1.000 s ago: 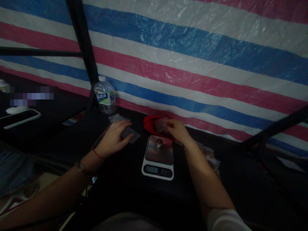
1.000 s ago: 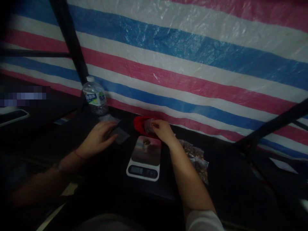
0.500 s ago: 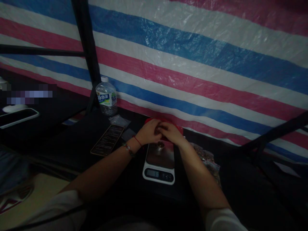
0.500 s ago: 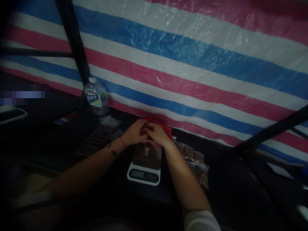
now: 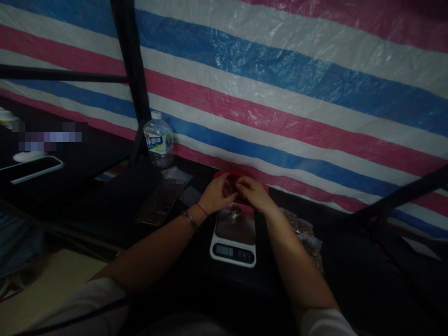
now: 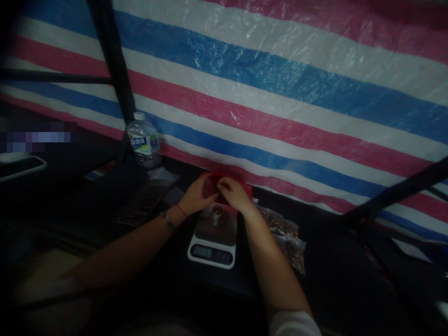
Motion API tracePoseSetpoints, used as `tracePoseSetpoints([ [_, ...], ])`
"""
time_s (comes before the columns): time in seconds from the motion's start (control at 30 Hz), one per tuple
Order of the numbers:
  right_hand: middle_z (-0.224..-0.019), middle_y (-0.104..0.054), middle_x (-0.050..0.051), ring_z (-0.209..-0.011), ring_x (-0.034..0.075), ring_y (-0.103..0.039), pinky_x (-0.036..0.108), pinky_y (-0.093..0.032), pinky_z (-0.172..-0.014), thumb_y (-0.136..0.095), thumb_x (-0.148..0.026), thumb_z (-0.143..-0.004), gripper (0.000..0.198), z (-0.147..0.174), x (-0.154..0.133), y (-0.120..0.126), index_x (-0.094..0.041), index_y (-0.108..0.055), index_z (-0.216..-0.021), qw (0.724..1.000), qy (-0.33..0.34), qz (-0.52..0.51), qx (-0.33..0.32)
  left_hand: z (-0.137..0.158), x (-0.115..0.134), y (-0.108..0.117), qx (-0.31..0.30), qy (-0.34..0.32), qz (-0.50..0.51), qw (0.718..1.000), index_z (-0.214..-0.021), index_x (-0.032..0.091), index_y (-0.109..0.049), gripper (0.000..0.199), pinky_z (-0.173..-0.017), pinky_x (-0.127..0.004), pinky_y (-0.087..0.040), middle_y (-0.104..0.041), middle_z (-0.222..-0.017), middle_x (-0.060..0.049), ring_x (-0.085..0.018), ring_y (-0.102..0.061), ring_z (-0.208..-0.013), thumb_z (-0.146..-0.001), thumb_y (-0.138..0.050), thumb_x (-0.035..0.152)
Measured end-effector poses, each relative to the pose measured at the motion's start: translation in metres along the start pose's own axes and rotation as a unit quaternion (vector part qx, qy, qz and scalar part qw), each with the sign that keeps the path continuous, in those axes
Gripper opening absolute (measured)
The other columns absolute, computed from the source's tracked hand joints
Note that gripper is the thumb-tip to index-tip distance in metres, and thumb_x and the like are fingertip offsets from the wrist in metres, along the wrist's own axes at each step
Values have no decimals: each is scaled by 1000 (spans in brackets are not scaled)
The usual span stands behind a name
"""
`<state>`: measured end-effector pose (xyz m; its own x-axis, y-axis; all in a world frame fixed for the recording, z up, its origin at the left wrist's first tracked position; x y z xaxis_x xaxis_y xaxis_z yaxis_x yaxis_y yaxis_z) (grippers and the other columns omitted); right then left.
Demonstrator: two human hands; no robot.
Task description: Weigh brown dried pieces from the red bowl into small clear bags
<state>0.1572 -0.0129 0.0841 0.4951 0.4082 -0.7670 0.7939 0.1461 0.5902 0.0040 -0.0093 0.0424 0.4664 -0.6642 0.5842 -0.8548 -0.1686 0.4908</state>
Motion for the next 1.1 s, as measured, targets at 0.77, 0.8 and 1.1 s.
tracePoseSetpoints([
  [0.77, -82, -66, 3, -76, 15, -58, 26, -43, -71, -50, -23, -83, 19, -16, 5, 6, -16, -68, -80, 994, 23, 109, 17, -5, 5, 7, -16, -22, -49, 998, -129, 12, -46, 59, -99, -42, -44, -60, -122, -14, -25, -57, -112, -73, -61, 21],
  [0.8, -82, -66, 3, -75, 15, -58, 26, -42, -70, -49, -24, -84, 20, -13, 9, 10, -16, -67, -82, 993, 7, 111, 26, -6, 9, 17, -9, -11, -45, 999, -126, 13, -48, 55, -98, -40, -45, -60, -120, -13, -24, -58, -110, -73, -60, 21],
  [1.1, -98, -69, 5, -90, 18, -62, 29, -44, -82, -46, -20, -87, 23, 2, 15, 14, -19, -69, -92, 989, -25, 131, -64, 48, 7, 156, -165, 180, -194, 950, -123, 20, -56, 53, -92, -35, -48, -65, -115, -6, -24, -62, -101, -72, -52, 33],
])
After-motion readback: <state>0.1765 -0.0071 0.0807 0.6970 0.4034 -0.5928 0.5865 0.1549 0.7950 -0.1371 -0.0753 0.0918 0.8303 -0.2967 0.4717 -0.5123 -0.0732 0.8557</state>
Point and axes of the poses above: each hand's wrist, its own z-axis away from the middle knuckle, its own y-axis out of the back of the hand, x = y × z, the point moved 3 cm from there along -z, towards the middle knuckle
